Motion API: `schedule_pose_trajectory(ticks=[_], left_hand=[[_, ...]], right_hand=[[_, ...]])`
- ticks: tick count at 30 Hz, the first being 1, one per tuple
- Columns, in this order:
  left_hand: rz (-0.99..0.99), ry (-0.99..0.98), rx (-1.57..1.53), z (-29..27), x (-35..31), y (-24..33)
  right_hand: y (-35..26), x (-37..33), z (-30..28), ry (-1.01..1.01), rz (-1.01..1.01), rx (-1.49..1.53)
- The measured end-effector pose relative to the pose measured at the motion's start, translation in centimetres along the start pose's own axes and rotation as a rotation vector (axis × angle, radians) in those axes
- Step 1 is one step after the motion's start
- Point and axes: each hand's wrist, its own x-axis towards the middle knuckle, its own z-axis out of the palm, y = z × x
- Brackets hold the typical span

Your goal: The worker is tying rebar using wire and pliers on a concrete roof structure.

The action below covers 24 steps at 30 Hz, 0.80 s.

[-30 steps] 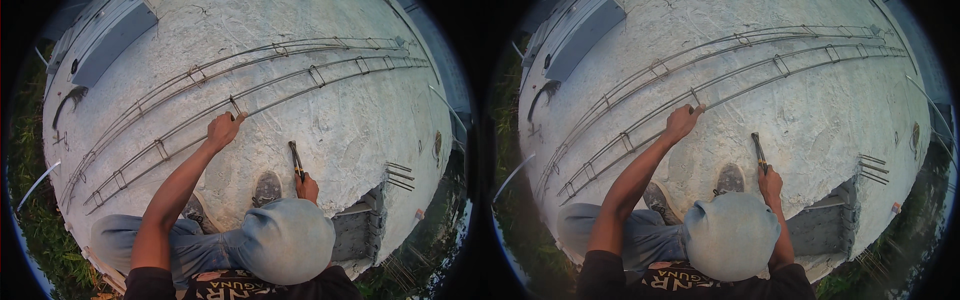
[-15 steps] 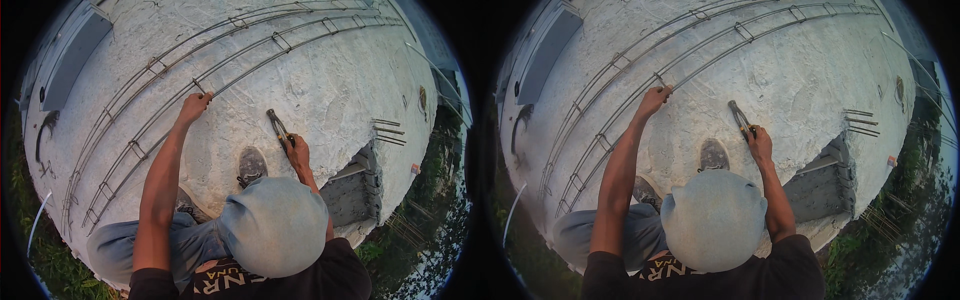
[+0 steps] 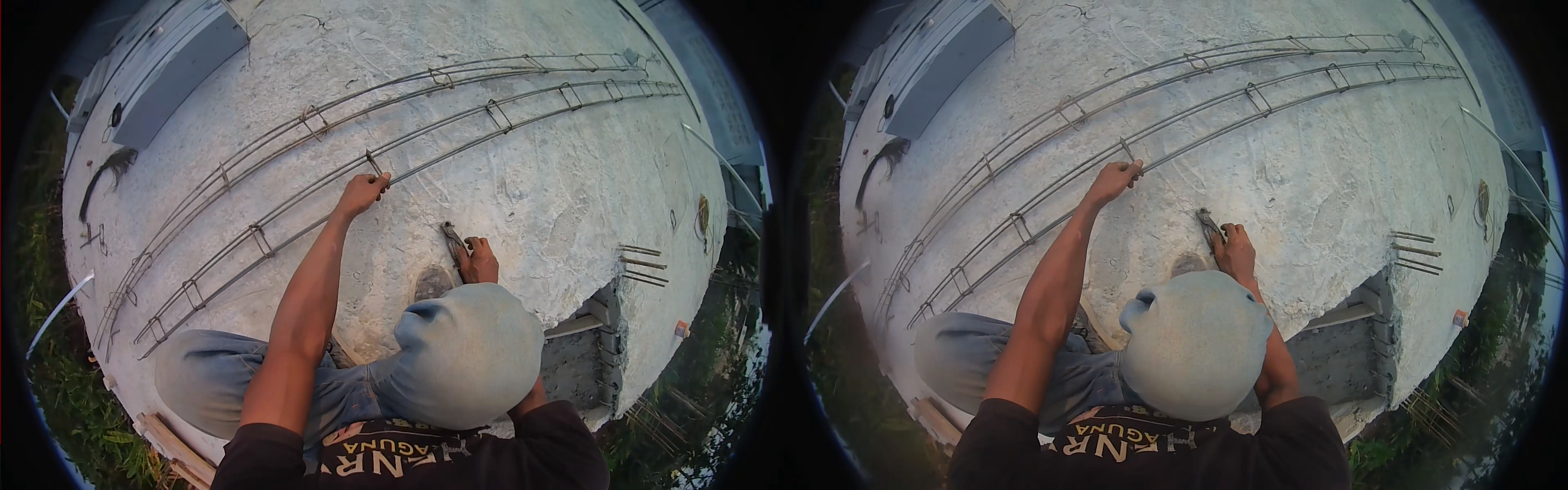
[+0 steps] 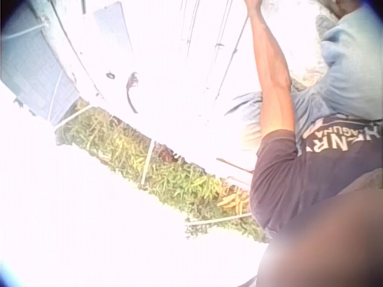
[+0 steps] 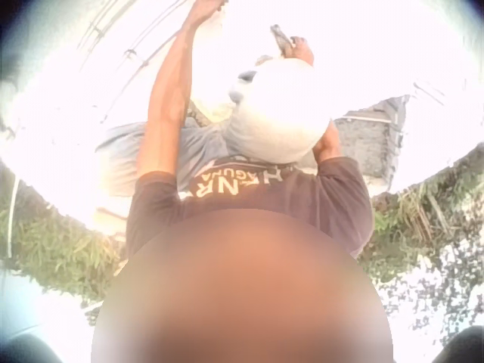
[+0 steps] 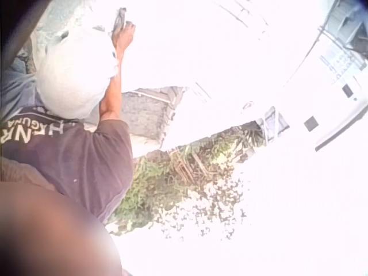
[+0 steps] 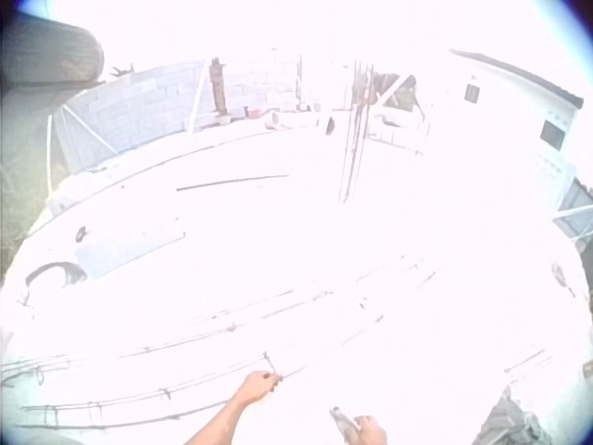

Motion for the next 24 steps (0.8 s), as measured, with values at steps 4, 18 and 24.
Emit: schedule_pose_trajectory(ticks=[4, 18, 24], left_hand=[[0.006, -0.058, -0.036, -0.1, 0.0, 0.2], [0.053, -0.031, -0.107, 1.5, 2.5, -1.6], [0.049, -0.071, -0.036, 0.5, 2.4, -0.8]], right_hand=[[-0.9, 0.5, 0.1, -0.179, 0.106, -0.263], [0.3, 1.8, -0.9, -0.293, 0.221, -0.193], [-3.7, -0.2, -1.2, -0.185, 0.079, 0.026]])
